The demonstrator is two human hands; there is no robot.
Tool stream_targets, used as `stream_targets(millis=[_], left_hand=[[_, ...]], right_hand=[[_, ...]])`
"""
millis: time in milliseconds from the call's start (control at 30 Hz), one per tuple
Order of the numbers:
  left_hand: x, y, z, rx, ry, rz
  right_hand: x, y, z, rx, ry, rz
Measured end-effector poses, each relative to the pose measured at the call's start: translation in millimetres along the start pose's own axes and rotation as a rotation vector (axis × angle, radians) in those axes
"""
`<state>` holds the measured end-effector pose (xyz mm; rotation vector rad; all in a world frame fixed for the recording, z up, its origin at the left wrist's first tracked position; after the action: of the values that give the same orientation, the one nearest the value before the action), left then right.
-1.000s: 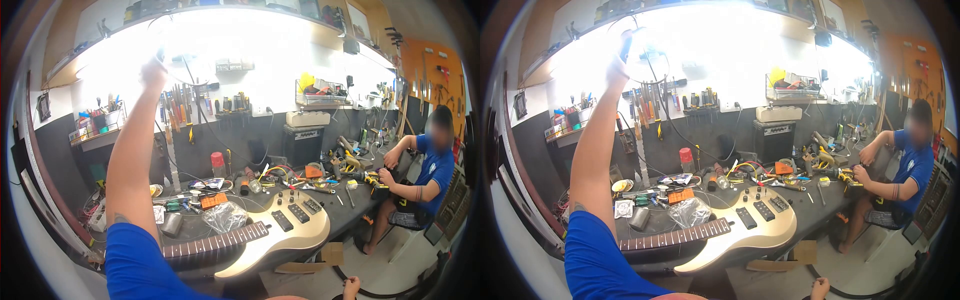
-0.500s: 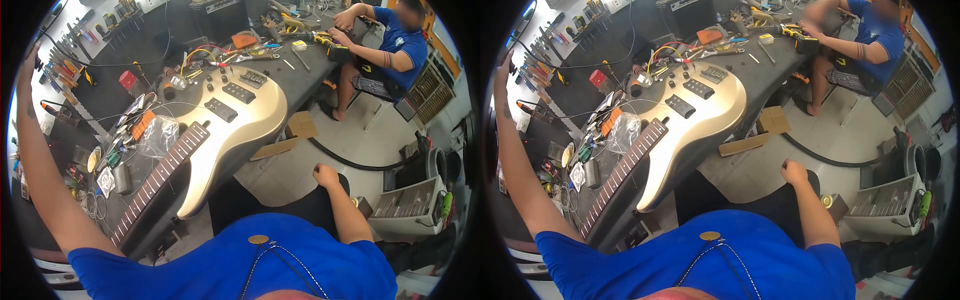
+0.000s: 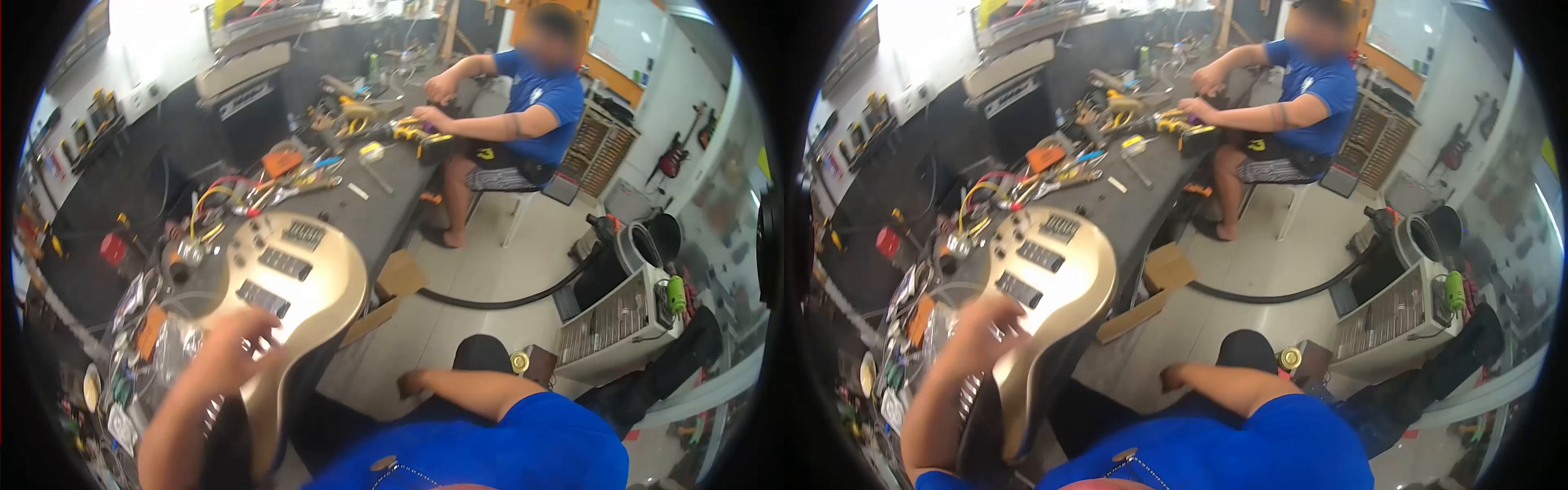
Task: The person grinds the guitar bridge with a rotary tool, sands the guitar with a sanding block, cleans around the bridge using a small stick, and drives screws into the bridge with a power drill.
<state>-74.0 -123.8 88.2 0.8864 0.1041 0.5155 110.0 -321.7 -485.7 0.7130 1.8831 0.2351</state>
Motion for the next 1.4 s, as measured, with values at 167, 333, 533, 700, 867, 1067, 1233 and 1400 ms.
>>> stream_targets(millis=[167,333,533,700,867,1067,1233,1400], left_hand=[[14,-79,30,0.259,-0.538,-0.14],[27,-60,-2,-0.096,-0.265,-0.044],[29,-65,-19,-0.146,-0.092,-0.222],[28,-65,-14,-0.104,-0.245,-0.18],[27,-66,-9,-0.046,-0.229,-0.197],[28,-67,-9,-0.062,-0.267,-0.199],[28,-66,-14,-0.155,-0.251,-0.201],[29,-65,-16,-0.193,-0.303,-0.174]], right_hand=[[68,-40,-53,0.128,0.222,-0.156],[73,4,-48,0.153,0.163,-0.319],[76,30,-44,0.116,0.143,-0.361],[83,46,-37,0.081,0.084,-0.37],[94,143,0,0.073,0.454,0.357],[-130,331,41,0.792,0.034,1.495],[-203,360,1,0.751,-0.033,1.69],[-221,389,6,0.225,-0.155,1.341]])
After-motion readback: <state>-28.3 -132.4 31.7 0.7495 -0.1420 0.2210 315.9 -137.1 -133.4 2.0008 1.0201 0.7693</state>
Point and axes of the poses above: each hand's wrist, its own x-axis towards the middle knuckle, its own y-axis out of the back of the hand, z = x × y, the point moved 9 cm from there along x, towards the middle knuckle, and after that the axes turned 1 degree about y, right-handed, at the moved point
